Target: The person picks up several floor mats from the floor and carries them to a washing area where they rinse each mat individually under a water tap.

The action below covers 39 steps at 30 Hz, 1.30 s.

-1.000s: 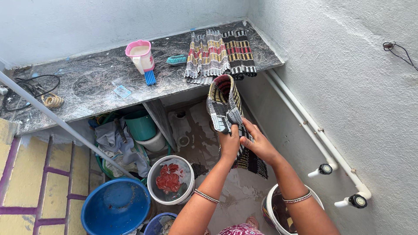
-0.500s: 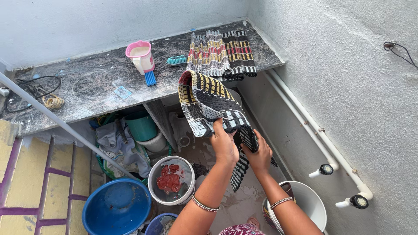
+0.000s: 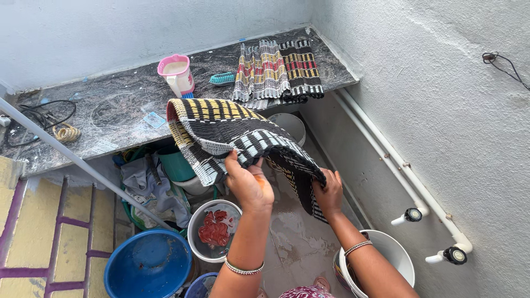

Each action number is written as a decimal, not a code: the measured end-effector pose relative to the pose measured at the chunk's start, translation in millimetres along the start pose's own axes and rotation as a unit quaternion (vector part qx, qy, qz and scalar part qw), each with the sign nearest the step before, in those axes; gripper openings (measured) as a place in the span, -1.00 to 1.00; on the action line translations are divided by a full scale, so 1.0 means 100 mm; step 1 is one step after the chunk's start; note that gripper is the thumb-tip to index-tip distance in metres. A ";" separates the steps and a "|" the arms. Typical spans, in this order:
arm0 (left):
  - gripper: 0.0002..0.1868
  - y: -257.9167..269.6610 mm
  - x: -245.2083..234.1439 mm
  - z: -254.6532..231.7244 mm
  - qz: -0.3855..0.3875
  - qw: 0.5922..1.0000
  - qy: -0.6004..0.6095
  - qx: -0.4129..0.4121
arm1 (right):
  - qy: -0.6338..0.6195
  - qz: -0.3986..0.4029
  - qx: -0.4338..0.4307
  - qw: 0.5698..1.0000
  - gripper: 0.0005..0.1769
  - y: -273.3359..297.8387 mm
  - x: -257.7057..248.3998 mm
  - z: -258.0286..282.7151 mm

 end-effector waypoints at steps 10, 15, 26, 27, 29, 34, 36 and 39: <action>-0.60 -0.32 -0.99 -0.91 -0.056 0.988 -0.003 0.146 | -0.061 0.370 -0.191 0.907 -0.62 -0.30 -0.11 0.54; -0.36 -1.03 -0.81 0.15 -0.020 0.985 -0.174 -0.002 | -0.278 0.368 0.217 0.860 -0.41 -0.31 0.21 -1.18; -0.36 -0.39 -0.97 2.16 0.136 0.775 -0.550 -0.282 | -0.303 -0.176 0.520 0.779 -0.69 0.39 -1.17 -3.81; -0.35 -0.42 -1.15 2.25 0.118 0.756 -0.570 -0.299 | -0.289 -0.128 0.488 0.813 -0.69 0.29 -1.10 -3.64; -0.35 -0.50 -1.51 2.39 0.099 0.734 -0.591 -0.319 | -0.289 -0.046 0.463 0.837 -0.68 0.10 -0.82 -3.32; -0.22 -0.70 -2.44 2.37 0.000 0.727 -0.565 -0.390 | -0.135 0.223 0.305 0.916 -0.61 -0.29 -0.12 -2.20; -0.15 -0.69 -2.81 2.21 -0.053 0.740 -0.525 -0.417 | -0.095 0.360 0.148 0.916 -0.57 -0.36 0.31 -1.47; -0.10 -0.61 -3.28 1.94 -0.132 0.782 -0.444 -0.417 | -0.094 0.513 -0.113 0.846 -0.56 -0.18 0.80 -0.22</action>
Point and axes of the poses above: each hand's wrist, its own y-axis away from the middle knuckle, its own x-axis out of the palm, z = x × y, the point moved 8 cm from there along -y, towards the middle knuckle, and after that the axes turned 9 degrees about -x, right-handed, at the moved point
